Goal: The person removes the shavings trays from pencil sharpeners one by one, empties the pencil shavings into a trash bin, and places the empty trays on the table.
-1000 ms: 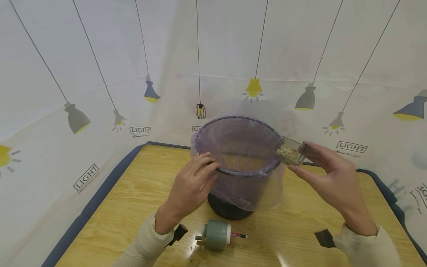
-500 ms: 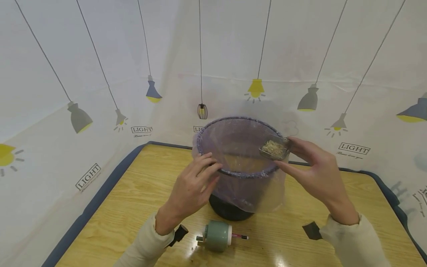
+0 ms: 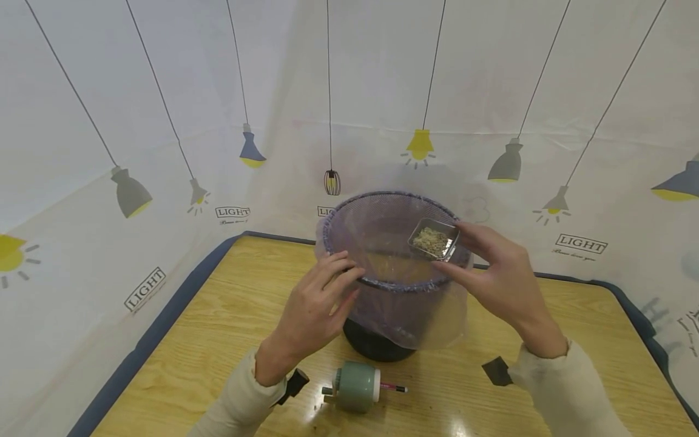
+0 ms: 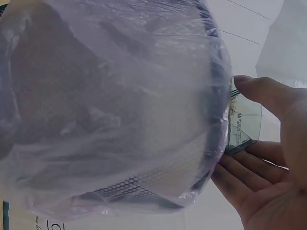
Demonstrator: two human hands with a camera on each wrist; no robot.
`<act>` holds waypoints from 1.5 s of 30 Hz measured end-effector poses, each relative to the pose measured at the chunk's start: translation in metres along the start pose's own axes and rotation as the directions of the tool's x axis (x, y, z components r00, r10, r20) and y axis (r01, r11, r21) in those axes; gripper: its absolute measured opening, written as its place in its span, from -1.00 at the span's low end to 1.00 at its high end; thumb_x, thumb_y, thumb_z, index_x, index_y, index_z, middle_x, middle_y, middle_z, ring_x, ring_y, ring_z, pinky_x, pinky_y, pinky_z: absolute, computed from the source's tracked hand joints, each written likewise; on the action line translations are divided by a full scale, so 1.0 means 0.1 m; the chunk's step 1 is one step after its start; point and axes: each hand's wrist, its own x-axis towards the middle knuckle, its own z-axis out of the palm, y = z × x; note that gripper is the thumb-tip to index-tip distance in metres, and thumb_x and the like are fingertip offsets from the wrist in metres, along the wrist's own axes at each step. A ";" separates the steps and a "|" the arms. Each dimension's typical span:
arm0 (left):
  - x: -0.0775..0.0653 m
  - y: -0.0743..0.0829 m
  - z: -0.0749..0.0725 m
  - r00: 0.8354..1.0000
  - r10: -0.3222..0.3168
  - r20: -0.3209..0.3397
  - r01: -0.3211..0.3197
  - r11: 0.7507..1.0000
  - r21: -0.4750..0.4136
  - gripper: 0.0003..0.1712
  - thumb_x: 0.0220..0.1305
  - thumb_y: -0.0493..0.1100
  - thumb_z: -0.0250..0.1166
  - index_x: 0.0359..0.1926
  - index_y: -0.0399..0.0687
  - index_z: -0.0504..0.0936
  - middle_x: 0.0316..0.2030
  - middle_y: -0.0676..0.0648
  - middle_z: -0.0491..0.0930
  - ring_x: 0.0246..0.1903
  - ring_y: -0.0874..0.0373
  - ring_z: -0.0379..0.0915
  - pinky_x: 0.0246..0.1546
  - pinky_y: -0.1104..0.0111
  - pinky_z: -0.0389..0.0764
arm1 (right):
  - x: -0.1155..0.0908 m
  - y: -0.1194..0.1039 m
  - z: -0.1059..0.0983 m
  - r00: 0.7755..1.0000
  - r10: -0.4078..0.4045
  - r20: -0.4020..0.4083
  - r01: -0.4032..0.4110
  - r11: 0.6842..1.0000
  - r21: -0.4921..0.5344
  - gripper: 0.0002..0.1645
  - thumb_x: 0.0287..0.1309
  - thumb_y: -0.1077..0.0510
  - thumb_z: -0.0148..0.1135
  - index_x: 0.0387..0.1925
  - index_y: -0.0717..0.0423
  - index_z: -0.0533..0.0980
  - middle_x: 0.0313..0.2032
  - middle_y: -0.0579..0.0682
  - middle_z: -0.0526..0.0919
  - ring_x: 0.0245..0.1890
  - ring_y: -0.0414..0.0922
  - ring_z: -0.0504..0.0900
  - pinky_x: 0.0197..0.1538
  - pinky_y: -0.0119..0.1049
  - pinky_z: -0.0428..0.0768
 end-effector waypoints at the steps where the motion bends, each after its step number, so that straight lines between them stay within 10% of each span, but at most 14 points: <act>1: 0.00 0.00 0.00 1.000 0.001 -0.001 -0.001 1.000 -0.001 -0.70 0.28 -0.23 0.32 0.03 -0.14 0.65 -0.01 -0.12 0.60 0.21 -0.06 0.46 0.35 0.15 0.36 | 0.01 0.00 0.01 1.000 -0.008 0.001 0.008 1.000 -0.003 -0.15 -0.22 0.46 0.57 0.23 0.11 0.53 0.03 0.03 0.66 0.02 -0.47 0.60 0.06 -0.63 0.51; 12: 0.00 0.00 0.00 1.000 0.002 0.006 -0.002 1.000 -0.018 -0.71 0.29 -0.24 0.31 0.03 -0.14 0.65 -0.01 -0.12 0.60 0.20 -0.06 0.46 0.37 0.17 0.34 | 0.07 0.02 0.10 0.996 -0.093 0.008 0.093 0.989 -0.119 -0.15 -0.27 0.47 0.58 0.20 0.29 0.51 0.06 0.20 0.63 0.06 -0.51 0.50 0.11 -0.69 0.44; 28: -0.02 -0.01 0.01 1.000 0.005 0.014 -0.005 1.000 -0.021 -0.63 0.26 -0.22 0.34 0.09 -0.14 0.63 0.02 -0.13 0.59 0.23 -0.05 0.42 0.39 0.20 0.31 | 0.11 0.04 0.17 0.981 -0.192 0.037 0.195 0.946 -0.257 -0.08 -0.29 0.35 0.63 0.24 0.29 0.48 0.04 0.23 0.64 0.02 0.16 0.63 0.17 -0.77 0.22; 35: -0.03 -0.02 0.01 1.000 0.009 0.012 -0.009 1.000 -0.024 -0.62 0.26 -0.22 0.34 0.10 -0.13 0.62 0.02 -0.13 0.59 0.24 -0.05 0.42 0.39 0.21 0.31 | 0.10 0.03 0.20 0.979 -0.196 0.065 0.206 0.929 -0.308 -0.06 -0.27 0.34 0.62 0.26 0.31 0.45 0.06 0.22 0.60 0.01 0.17 0.62 -0.07 -0.03 0.58; 45: -0.04 -0.03 0.02 1.000 0.011 0.003 -0.010 0.999 -0.037 -0.62 0.24 -0.22 0.35 0.09 -0.14 0.63 0.02 -0.13 0.59 0.23 -0.06 0.43 0.39 0.21 0.31 | 0.10 0.01 0.22 0.968 -0.238 0.080 0.250 0.909 -0.334 -0.03 -0.31 0.36 0.63 0.26 0.35 0.43 0.06 0.28 0.57 0.01 0.20 0.61 -0.19 -0.01 0.61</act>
